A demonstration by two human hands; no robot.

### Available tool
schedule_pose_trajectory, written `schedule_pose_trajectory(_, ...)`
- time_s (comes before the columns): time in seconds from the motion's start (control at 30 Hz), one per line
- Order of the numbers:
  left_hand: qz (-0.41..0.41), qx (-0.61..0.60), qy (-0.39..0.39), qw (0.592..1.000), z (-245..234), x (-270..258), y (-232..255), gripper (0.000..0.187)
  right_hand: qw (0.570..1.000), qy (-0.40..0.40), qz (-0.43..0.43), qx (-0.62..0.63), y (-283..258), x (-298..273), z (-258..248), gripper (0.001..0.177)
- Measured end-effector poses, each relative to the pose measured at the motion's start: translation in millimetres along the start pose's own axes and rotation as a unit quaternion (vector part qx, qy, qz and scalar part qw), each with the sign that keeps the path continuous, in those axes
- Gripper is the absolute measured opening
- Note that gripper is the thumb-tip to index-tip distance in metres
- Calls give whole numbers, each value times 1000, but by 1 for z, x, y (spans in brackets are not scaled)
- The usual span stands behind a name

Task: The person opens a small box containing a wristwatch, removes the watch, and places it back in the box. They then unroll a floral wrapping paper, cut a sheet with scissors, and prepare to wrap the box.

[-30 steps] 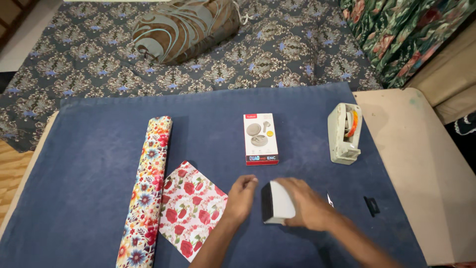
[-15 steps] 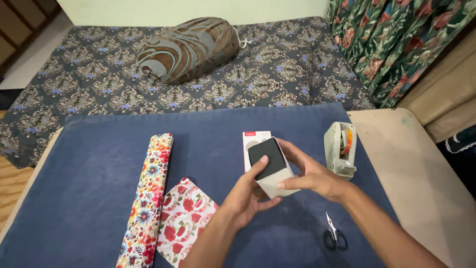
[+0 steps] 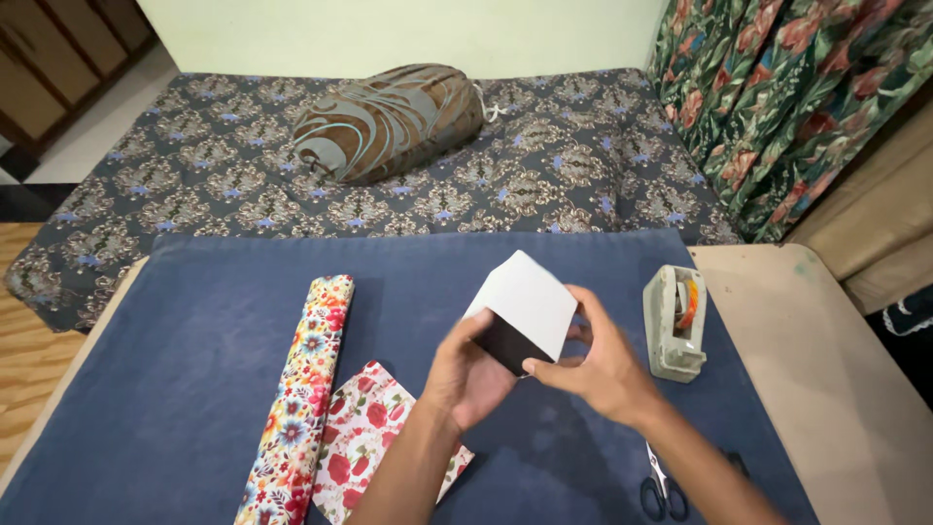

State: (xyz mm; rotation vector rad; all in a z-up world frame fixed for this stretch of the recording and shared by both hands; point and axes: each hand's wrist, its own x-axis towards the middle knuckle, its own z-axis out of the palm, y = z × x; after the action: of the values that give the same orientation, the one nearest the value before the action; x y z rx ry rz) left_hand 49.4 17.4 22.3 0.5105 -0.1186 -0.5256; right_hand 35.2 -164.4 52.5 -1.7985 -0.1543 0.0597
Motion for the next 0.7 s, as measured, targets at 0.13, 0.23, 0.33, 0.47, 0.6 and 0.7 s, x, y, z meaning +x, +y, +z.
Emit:
schedule_pose_trajectory(0.13, 13, -132, 0, 991, -3, 4, -1, 107, 987, 68, -52, -140, -27, -1, 6, 92)
schedule_pose_trajectory(0.23, 23, -197, 117, 973, -5, 8, -8, 107, 966, 64, -129, -215, -42, -6, 7, 92)
schedule_pose_trajectory(0.33, 26, -201, 159, 966, -6, 9, -12, 101, 940, 61, -166, -293, -51, -11, 8, 91)
schedule_pose_trajectory(0.47, 14, -166, 189, 968, -5, 8, -11, 98, 928, 58, -183, -320, -54, -13, 10, 95)
schedule_pose_trajectory(0.6, 16, -173, 167, 970, -2, 4, -10, 99, 963, 56, -111, -240, -40, -14, 13, 87)
schedule_pose_trajectory(0.7, -2, -107, 106, 989, -4, -2, -7, 98, 991, 72, 7, -112, -16, -11, 15, 88)
